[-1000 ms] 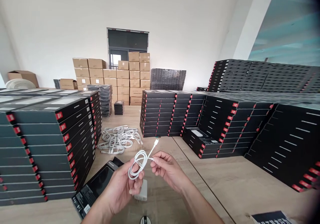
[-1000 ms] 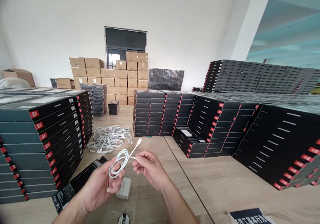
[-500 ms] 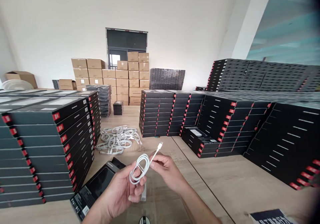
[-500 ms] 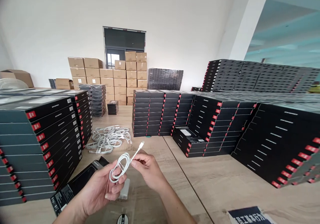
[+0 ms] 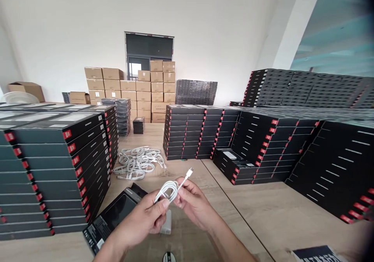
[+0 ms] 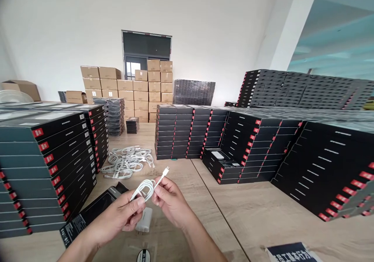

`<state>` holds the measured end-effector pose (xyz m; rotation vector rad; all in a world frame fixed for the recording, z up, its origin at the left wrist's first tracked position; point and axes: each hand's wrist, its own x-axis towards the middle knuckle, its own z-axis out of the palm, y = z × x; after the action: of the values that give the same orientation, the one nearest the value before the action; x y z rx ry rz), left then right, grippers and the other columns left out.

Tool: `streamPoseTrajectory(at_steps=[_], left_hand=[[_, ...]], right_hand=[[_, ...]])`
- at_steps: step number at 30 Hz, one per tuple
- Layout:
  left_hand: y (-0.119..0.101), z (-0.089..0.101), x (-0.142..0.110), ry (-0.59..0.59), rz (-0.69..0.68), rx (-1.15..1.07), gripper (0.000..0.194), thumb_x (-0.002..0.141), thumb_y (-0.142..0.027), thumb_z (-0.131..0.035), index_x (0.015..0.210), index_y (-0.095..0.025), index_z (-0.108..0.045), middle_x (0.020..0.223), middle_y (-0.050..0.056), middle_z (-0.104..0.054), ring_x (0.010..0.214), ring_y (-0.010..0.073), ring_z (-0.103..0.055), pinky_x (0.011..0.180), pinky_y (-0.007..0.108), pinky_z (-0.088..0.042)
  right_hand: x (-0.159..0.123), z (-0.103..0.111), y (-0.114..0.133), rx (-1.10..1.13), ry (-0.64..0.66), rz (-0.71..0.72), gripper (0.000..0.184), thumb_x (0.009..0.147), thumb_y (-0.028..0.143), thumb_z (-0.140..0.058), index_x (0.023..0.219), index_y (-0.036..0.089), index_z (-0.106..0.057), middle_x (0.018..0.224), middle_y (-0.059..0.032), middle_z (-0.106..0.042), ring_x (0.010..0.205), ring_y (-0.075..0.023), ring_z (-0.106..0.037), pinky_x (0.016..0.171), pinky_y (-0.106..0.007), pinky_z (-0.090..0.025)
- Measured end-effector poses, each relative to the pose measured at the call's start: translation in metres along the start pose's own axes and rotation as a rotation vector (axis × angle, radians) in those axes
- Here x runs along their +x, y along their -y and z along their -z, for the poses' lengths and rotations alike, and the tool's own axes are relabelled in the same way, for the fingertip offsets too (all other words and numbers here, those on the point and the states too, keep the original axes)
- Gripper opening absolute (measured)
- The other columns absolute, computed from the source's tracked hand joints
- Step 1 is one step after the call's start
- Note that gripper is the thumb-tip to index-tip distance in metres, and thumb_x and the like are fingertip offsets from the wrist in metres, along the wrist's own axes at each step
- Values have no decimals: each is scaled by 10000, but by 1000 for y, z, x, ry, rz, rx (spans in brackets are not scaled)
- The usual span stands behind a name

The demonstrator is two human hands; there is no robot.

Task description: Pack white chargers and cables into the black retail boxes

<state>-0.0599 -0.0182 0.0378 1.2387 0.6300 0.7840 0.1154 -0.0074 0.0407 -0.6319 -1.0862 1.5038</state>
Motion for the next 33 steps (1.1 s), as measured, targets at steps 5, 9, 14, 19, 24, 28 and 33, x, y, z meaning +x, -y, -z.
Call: streamPoseTrajectory(at_steps=[5, 9, 14, 19, 24, 28, 33], left_hand=[[-2, -4, -1, 31, 86, -106, 387, 739, -484, -712, 898, -195, -510, 598, -91, -362, 476, 48, -295, 429, 197, -131], [1, -7, 0, 12, 140, -159, 441, 683, -495, -755, 884, -197, -499, 618, -96, -373, 453, 28, -288, 426, 195, -104], [4, -10, 4, -89, 149, -172, 486, 629, -520, -780, 817, -194, -473, 622, -92, -422, 437, 16, -304, 419, 190, -96], [7, -14, 10, -198, 102, -194, 501, 631, -562, -755, 797, -207, -444, 639, -91, -450, 422, 13, -297, 404, 188, -74], [7, -13, 13, -268, 85, -179, 545, 599, -575, -761, 881, -207, -474, 619, -103, -429, 416, 15, -282, 406, 180, -73], [10, -14, 16, -281, 90, -153, 522, 597, -575, -745, 852, -218, -461, 603, -106, -433, 401, 23, -310, 399, 176, -83], [9, -13, 16, -310, 91, -105, 382, 676, -506, -676, 834, -223, -473, 583, -89, -464, 390, 52, -342, 370, 183, -118]], right_hand=[[-3, -4, 1, 43, 48, -17, 261, 715, 398, -806, 810, 201, -663, 714, 3, -625, 645, -125, -507, 621, -234, -381], [-4, -1, -1, 110, 104, -56, 283, 692, 390, -828, 807, 194, -659, 739, -5, -656, 701, -140, -556, 690, -256, -402], [2, 11, -6, -93, 50, -32, 260, 683, 380, -830, 745, 165, -697, 714, -6, -662, 669, -126, -531, 666, -252, -386], [6, 9, -5, -320, -92, 72, 297, 732, 368, -776, 962, 192, -705, 753, -2, -678, 646, -129, -535, 577, -240, -374], [5, -1, 1, -381, -57, 93, 265, 747, 391, -741, 912, 187, -705, 771, -18, -693, 688, -158, -591, 660, -278, -452], [4, -6, -1, -392, -102, 106, 249, 729, 401, -759, 800, 172, -690, 768, -23, -700, 715, -175, -615, 703, -289, -466], [2, -13, -3, -441, -72, 91, 294, 801, 446, -676, 753, 156, -688, 663, -5, -669, 635, -161, -600, 632, -267, -456]])
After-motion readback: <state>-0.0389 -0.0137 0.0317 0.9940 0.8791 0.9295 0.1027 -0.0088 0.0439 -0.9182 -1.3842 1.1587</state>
